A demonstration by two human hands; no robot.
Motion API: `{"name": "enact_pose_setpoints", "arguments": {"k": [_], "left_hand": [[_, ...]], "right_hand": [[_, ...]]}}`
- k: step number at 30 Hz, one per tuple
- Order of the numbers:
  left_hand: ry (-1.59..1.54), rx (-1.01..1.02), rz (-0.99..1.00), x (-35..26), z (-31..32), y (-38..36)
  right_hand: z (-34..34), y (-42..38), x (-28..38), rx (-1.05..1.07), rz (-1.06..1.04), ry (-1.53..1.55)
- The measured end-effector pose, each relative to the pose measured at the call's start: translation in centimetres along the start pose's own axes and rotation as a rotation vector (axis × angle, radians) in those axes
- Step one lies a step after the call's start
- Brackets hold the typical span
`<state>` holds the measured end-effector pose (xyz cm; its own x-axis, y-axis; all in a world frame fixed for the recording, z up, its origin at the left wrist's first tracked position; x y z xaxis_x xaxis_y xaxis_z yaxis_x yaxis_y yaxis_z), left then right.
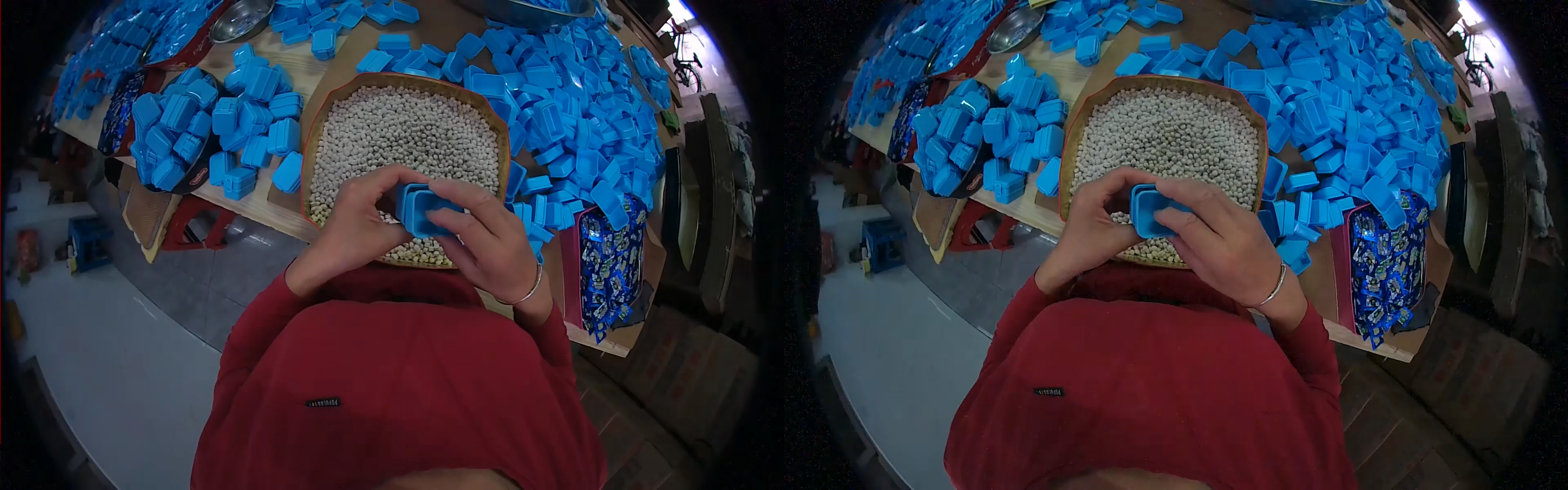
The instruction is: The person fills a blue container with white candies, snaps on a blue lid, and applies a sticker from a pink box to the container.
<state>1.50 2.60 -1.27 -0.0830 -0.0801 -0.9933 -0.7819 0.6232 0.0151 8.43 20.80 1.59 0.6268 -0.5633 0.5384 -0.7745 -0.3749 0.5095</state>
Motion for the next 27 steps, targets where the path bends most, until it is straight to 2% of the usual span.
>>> {"name": "enact_pose_setpoints", "arguments": {"k": [2, 5, 7, 14, 25, 27], "left_hand": [[-0.155, 0.067, -0.077, 0.1, 0.0, 0.1], [-0.422, 0.159, -0.199, 0.6, -0.2, 0.1], [-0.486, 0.181, -0.250, 0.7, -0.4, 0.2], [-0.302, 0.106, -0.230, 1.4, 0.0, 0.1], [-0.124, 0.093, -0.151, 1.3, 0.1, -0.3], [-0.355, 0.131, -0.185, 0.2, -0.2, -0.7]], "right_hand": [[-0.1, 0.1, -0.1, -0.008, 0.004, 0.025], [-0.7, -0.4, -0.3, 0.001, 0.160, 0.332], [-0.5, -0.2, -0.7, -0.008, 0.152, 0.285], [0.7, -0.1, -0.5, 0.036, 0.103, -0.002], [1.1, 0.1, -0.7, 0.025, 0.051, -0.051], [1.2, -0.1, -0.7, 0.025, 0.003, -0.107]]}}
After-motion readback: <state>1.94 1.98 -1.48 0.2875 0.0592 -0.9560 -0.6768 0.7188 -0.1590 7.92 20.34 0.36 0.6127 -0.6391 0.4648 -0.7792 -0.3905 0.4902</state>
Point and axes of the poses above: each hand's wrist, its own y-axis towards the middle knuckle, its own z-axis out of the palm, x = y × z, the point moved 1 cm from there along y, towards the middle knuckle, and after that the axes turned 3 degrees about -z, right-handed, at the moved point
